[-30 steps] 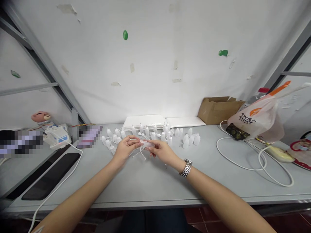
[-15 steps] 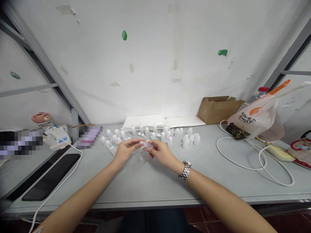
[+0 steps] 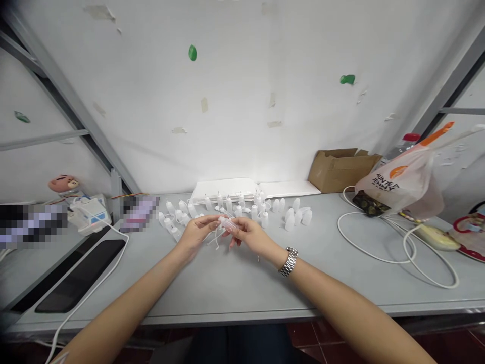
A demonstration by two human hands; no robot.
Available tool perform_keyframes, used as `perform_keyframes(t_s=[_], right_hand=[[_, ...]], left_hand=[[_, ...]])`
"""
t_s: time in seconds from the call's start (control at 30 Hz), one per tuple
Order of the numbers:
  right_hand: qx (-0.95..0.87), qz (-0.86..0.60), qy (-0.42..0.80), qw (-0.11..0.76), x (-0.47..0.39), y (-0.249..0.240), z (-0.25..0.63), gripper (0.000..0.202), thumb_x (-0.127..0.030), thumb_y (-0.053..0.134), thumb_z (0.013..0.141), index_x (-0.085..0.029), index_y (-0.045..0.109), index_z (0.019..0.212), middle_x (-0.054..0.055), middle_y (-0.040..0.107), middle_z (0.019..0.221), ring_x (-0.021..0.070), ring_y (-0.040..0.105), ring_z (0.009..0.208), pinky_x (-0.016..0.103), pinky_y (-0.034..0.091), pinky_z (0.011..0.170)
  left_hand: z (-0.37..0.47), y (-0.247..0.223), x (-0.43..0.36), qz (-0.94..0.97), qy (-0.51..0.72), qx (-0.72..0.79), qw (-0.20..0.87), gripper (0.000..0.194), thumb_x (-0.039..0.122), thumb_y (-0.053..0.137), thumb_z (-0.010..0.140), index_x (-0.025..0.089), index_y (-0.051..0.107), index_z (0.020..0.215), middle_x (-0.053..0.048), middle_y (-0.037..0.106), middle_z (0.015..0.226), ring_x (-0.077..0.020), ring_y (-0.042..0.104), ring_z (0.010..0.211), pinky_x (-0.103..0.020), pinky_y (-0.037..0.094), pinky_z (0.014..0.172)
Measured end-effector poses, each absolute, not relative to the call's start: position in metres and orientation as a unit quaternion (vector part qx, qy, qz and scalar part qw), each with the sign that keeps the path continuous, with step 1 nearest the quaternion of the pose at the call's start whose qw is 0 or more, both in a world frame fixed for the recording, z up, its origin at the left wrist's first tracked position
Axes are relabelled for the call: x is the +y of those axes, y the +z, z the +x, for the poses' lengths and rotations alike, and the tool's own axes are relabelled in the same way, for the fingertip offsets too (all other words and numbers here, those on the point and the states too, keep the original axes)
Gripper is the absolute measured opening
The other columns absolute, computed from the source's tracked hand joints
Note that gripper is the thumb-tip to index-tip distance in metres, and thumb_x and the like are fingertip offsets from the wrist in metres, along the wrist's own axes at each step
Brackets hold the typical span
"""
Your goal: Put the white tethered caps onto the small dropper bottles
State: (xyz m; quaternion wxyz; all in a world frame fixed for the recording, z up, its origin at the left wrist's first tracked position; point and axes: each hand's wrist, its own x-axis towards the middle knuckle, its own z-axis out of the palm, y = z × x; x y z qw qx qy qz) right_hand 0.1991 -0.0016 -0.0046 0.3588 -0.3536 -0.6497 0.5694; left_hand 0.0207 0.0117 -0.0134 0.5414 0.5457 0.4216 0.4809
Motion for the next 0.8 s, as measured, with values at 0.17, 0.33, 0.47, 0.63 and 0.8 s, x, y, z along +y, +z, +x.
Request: perform_keyframes(t_s=[0.17, 0.33, 0.47, 0.63, 0.8], right_hand=[[-0.624, -0.32, 0.597, 0.391, 0.0, -0.004, 0.204, 0.027, -0.041, 0.052, 0.082, -0.018, 0.055, 0.095, 0.009, 0.064, 0.098, 0.0113, 0.059, 0.063, 0.031, 0.044, 0.065], [-0.611, -0.297, 0.586, 0.441, 0.007, 0.001, 0.216, 0.025, -0.039, 0.052, 0.082, -0.018, 0.055, 0.096, 0.008, 0.064, 0.097, 0.0112, 0.058, 0.064, 0.031, 0.043, 0.066], [-0.594, -0.303, 0.579, 0.469, 0.011, 0.007, 0.223, 0.024, -0.038, 0.053, 0.082, -0.019, 0.055, 0.096, 0.008, 0.065, 0.094, 0.0114, 0.057, 0.064, 0.031, 0.043, 0.067], [-0.581, -0.298, 0.591, 0.474, 0.014, 0.004, 0.224, 0.022, -0.037, 0.053, 0.083, -0.019, 0.055, 0.094, 0.007, 0.066, 0.092, 0.0107, 0.058, 0.063, 0.03, 0.042, 0.065], [-0.578, -0.292, 0.599, 0.47, 0.013, 0.0, 0.222, 0.022, -0.038, 0.053, 0.082, -0.019, 0.055, 0.093, 0.007, 0.065, 0.093, 0.0109, 0.058, 0.063, 0.031, 0.043, 0.066]], left_hand=[[0.016, -0.019, 0.015, 0.596, 0.481, 0.493, 0.412, 0.038, 0.047, 0.048, 0.079, 0.018, 0.065, 0.096, -0.009, 0.065, 0.102, -0.0226, 0.058, 0.097, -0.036, 0.042, 0.086], [0.012, -0.039, 0.023, 0.723, 0.392, 0.557, 0.119, 0.034, 0.032, 0.046, 0.082, 0.021, 0.054, 0.114, -0.009, 0.055, 0.112, -0.0233, 0.048, 0.109, -0.039, 0.037, 0.094], [0.013, -0.048, 0.038, 0.78, 0.312, 0.542, 0.016, 0.036, 0.017, 0.034, 0.086, 0.014, 0.048, 0.119, -0.013, 0.051, 0.117, -0.0235, 0.045, 0.111, -0.039, 0.037, 0.094], [0.02, -0.041, 0.055, 0.796, 0.239, 0.556, -0.027, 0.033, 0.019, 0.037, 0.086, 0.013, 0.053, 0.114, -0.013, 0.055, 0.111, -0.0247, 0.049, 0.106, -0.037, 0.04, 0.088], [0.03, -0.034, 0.063, 0.754, 0.221, 0.618, -0.041, 0.029, 0.024, 0.04, 0.086, 0.015, 0.057, 0.108, -0.012, 0.059, 0.102, -0.0244, 0.052, 0.102, -0.034, 0.04, 0.084]])
